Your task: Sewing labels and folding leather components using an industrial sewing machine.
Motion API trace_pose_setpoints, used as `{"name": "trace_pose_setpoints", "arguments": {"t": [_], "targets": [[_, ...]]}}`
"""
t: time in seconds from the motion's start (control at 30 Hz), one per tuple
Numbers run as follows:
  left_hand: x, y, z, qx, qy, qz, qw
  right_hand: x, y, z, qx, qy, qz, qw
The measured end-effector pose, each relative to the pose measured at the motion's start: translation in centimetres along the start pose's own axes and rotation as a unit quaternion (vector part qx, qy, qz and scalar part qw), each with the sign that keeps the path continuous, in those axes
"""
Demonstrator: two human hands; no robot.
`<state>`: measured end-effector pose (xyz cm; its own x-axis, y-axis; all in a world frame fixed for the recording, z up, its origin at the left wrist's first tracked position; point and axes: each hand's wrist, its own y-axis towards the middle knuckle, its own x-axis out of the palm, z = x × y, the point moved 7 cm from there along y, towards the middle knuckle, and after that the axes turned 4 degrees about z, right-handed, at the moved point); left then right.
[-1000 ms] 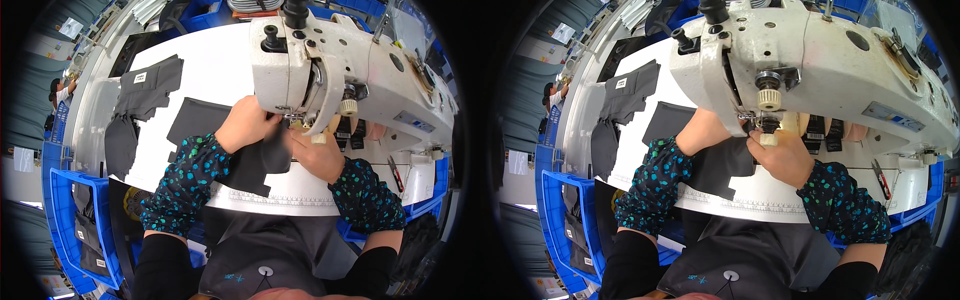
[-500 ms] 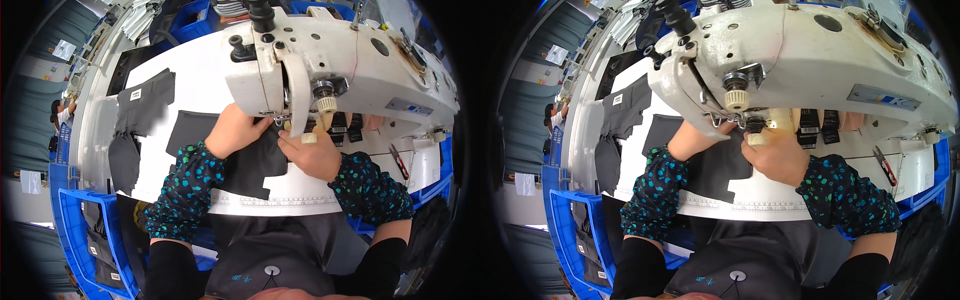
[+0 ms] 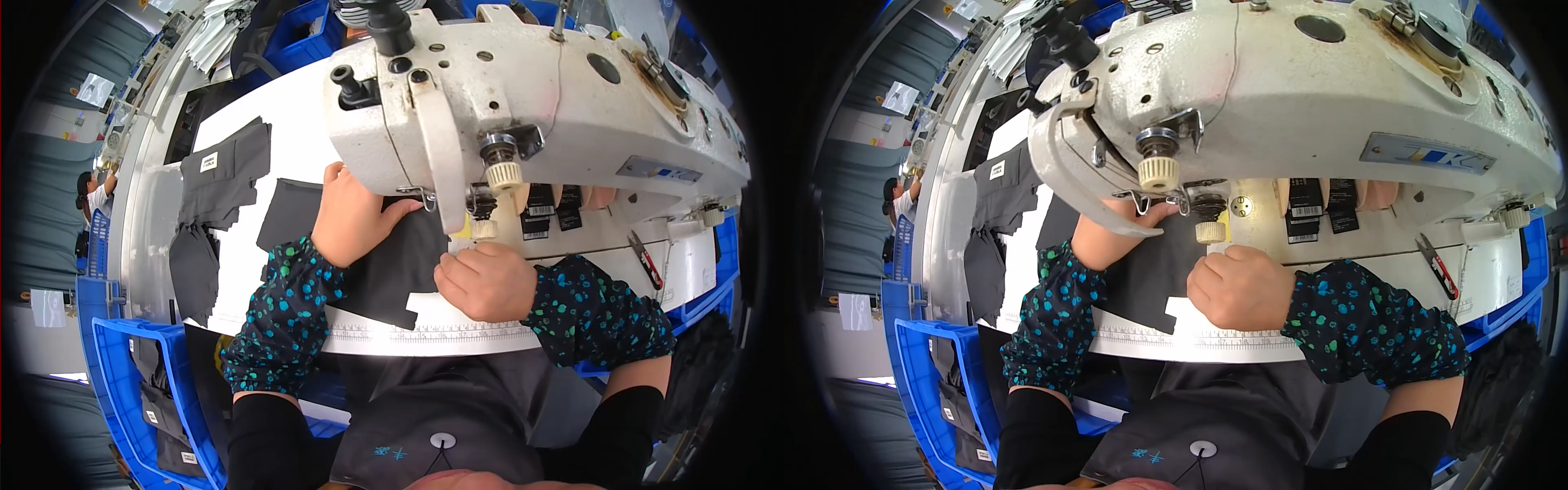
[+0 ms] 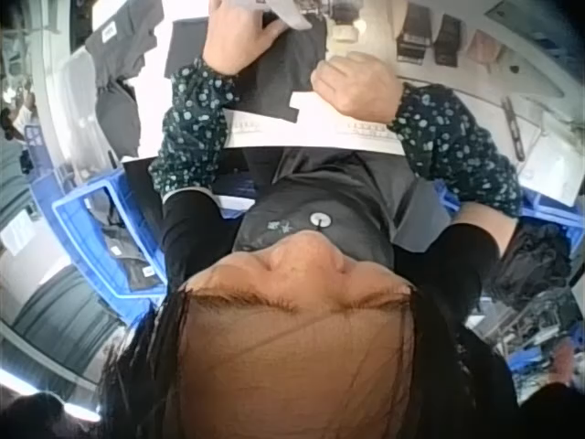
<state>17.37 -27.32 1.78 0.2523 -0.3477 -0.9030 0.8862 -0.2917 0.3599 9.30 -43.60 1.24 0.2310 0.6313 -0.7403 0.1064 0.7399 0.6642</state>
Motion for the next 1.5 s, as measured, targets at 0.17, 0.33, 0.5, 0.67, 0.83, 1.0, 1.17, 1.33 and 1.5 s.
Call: {"name": "trace_pose_setpoints", "arguments": {"t": [0.17,0.33,0.5,0.67,0.83,1.0,1.17,1.33,1.5], "targets": [[-1.3,-2.2,3.7,0.086,-0.015,0.001,0.996,0.5,-0.3,0.0,0.019,0.035,-0.063,0.997],[-0.3,-4.8,6.5,0.139,0.017,-0.053,0.989,0.6,-0.5,-0.2,0.024,0.035,-0.075,0.996],[0.1,-5.1,6.6,0.135,0.034,-0.059,0.988,0.6,-0.6,-0.2,0.028,0.034,-0.087,0.995],[0.5,-4.0,6.0,0.131,0.041,-0.034,0.990,1.1,-0.4,1.2,0.055,0.009,-0.024,0.998],[0.8,-3.3,5.1,0.114,0.030,-0.036,0.992,1.3,-0.1,2.0,0.070,0.018,-0.040,0.997],[0.7,-3.1,5.0,0.112,0.036,-0.037,0.992,1.2,0.0,2.1,0.078,0.024,-0.046,0.996],[0.8,-3.0,5.1,0.111,0.024,-0.038,0.993,0.8,0.1,2.1,0.091,0.028,-0.038,0.995],[0.7,-3.2,5.1,0.126,0.023,-0.025,0.991,-2.9,-0.5,2.2,0.134,-0.045,-0.052,0.989],[-0.5,-3.3,5.3,0.146,0.042,0.036,0.988,-7.1,-3.4,5.7,0.286,-0.182,0.018,0.941]]}}
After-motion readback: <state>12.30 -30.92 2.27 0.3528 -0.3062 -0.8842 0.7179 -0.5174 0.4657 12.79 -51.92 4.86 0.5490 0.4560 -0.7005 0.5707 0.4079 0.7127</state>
